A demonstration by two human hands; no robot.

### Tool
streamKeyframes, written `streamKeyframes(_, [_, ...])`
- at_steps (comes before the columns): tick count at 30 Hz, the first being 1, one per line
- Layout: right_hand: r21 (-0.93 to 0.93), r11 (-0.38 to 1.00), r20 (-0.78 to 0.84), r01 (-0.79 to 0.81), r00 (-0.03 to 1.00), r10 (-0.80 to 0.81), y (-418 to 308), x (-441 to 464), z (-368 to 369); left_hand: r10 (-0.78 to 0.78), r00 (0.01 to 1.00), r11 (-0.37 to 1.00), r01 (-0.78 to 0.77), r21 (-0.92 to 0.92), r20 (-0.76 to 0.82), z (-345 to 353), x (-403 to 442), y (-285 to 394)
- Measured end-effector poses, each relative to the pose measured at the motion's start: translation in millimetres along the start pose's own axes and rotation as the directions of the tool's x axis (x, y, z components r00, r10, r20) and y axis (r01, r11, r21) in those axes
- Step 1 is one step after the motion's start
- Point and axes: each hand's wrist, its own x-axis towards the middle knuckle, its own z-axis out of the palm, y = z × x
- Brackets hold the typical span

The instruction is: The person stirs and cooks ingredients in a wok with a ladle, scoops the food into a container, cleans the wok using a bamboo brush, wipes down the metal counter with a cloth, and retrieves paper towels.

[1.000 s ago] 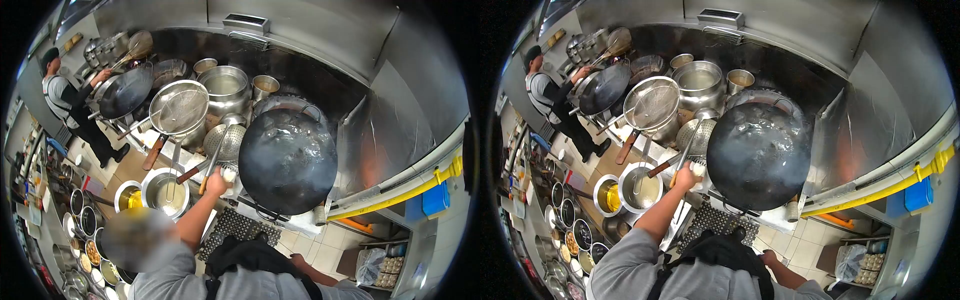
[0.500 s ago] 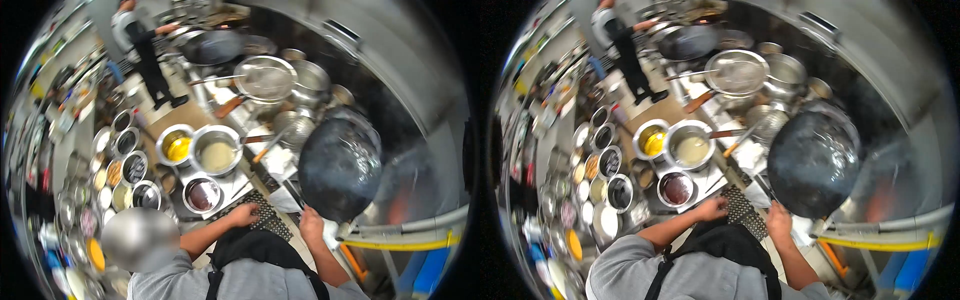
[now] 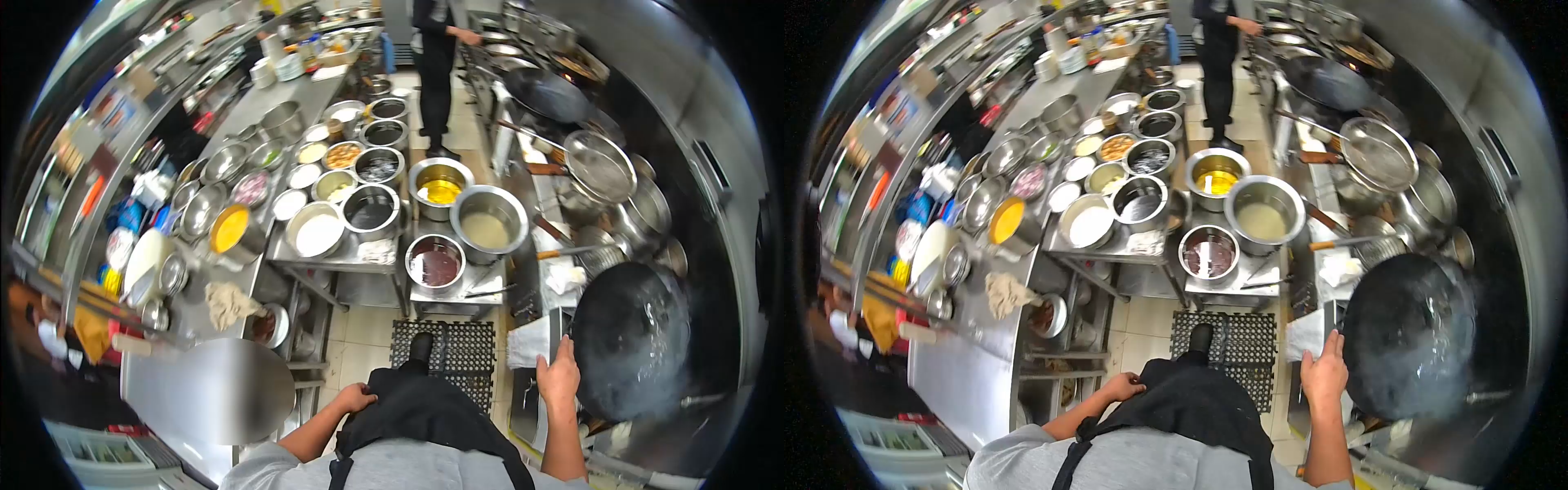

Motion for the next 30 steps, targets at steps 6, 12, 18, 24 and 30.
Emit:
streamKeyframes(6, [0.372,0.89,0.155,0.263,0.928,-0.339,-64.3,-35.7,25.4,-0.326,0.945,0.94,0.32,-0.121,-0.032,50.6,-23.4,-106.3])
streamKeyframes(12, [0.343,0.884,0.68,0.318,0.564,-0.467,-90.3,-54.1,66.6,-0.224,0.897,0.917,0.061,-0.394,-0.381,19.5,-57.2,-100.2])
streamKeyframes(18, [0.112,0.898,0.653,0.425,0.65,-0.389,-138.4,-51.1,73.2,-0.158,0.361,0.937,-0.238,-0.254,-0.919,-184.4,-62.2,-70.8])
streamKeyframes(24, [0.111,0.86,0.643,0.498,0.623,-0.444,-216.6,-65.1,122.0,-0.363,0.366,0.918,-0.016,-0.396,-0.857,-339.5,11.0,-145.3])
streamKeyframes(30, [0.348,0.618,0.425,0.705,0.469,-0.774,-288.4,-100.7,146.0,-0.303,0.353,0.944,0.237,-0.229,-0.885,-384.3,41.1,-273.6])
